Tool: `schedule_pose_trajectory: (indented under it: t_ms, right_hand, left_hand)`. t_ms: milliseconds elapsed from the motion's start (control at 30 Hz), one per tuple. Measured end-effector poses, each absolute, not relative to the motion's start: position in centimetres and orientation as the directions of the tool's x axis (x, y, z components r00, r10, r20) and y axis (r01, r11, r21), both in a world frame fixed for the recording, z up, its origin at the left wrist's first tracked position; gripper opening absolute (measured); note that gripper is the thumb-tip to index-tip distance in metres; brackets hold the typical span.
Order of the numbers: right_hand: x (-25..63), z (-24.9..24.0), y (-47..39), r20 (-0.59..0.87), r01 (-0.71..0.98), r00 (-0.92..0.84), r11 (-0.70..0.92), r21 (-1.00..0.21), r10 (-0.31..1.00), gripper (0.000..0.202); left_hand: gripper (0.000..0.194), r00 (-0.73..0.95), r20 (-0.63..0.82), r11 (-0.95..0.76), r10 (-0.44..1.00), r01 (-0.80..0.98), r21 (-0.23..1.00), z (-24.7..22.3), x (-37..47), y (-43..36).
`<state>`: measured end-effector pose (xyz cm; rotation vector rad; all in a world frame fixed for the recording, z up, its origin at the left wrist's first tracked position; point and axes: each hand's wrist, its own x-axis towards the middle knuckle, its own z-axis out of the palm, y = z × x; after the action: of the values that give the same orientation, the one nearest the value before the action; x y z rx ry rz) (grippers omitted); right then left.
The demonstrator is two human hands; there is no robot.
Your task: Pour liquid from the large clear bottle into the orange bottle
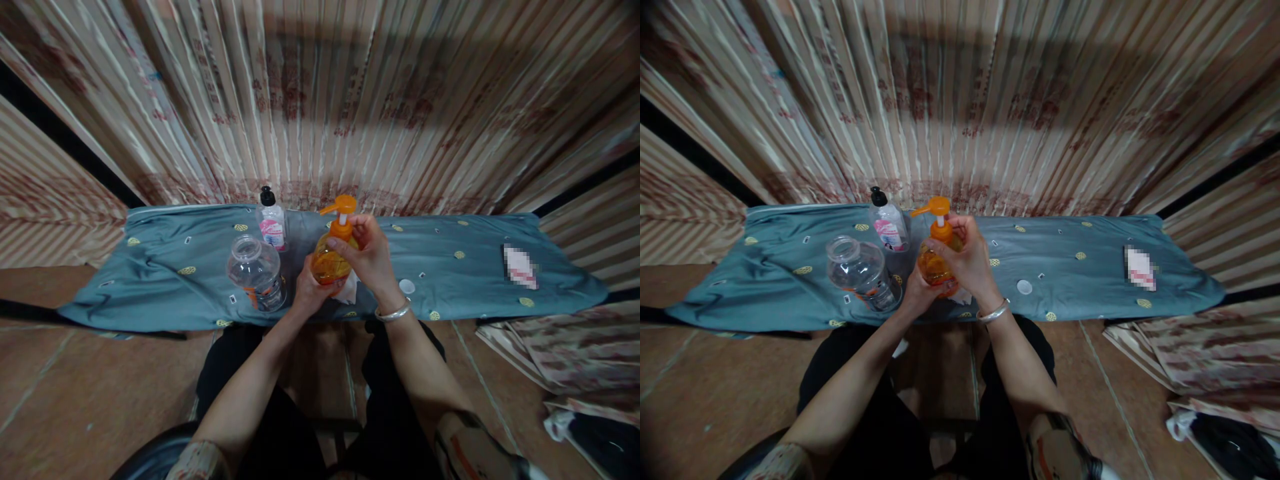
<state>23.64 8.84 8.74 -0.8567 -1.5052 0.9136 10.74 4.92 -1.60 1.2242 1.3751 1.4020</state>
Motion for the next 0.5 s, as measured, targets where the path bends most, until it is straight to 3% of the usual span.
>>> schedule_pose_trajectory:
  t_ms: [233,367,500]
  right_hand:
    - [25.0,9.9,8.4,0.438,0.108,-0.31,0.489,-0.865,0.844,0.053]
    - [24.0,9.2,8.5,0.45,0.076,-0.197,0.471,-0.879,0.871,0.063]
    - [23.7,9.1,8.6,0.437,0.064,-0.119,0.446,-0.893,0.892,0.057]
  left_hand:
    - [0.076,-0.208,0.101,-0.086,0.973,0.08,0.993,-1.9,10.7,5.0]
    - [0.08,-0.202,0.104,-0.091,0.974,0.07,0.993,-2.0,10.7,5.0]
    - [0.082,-0.197,0.099,-0.09,0.975,0.056,0.994,-2.4,10.9,5.2]
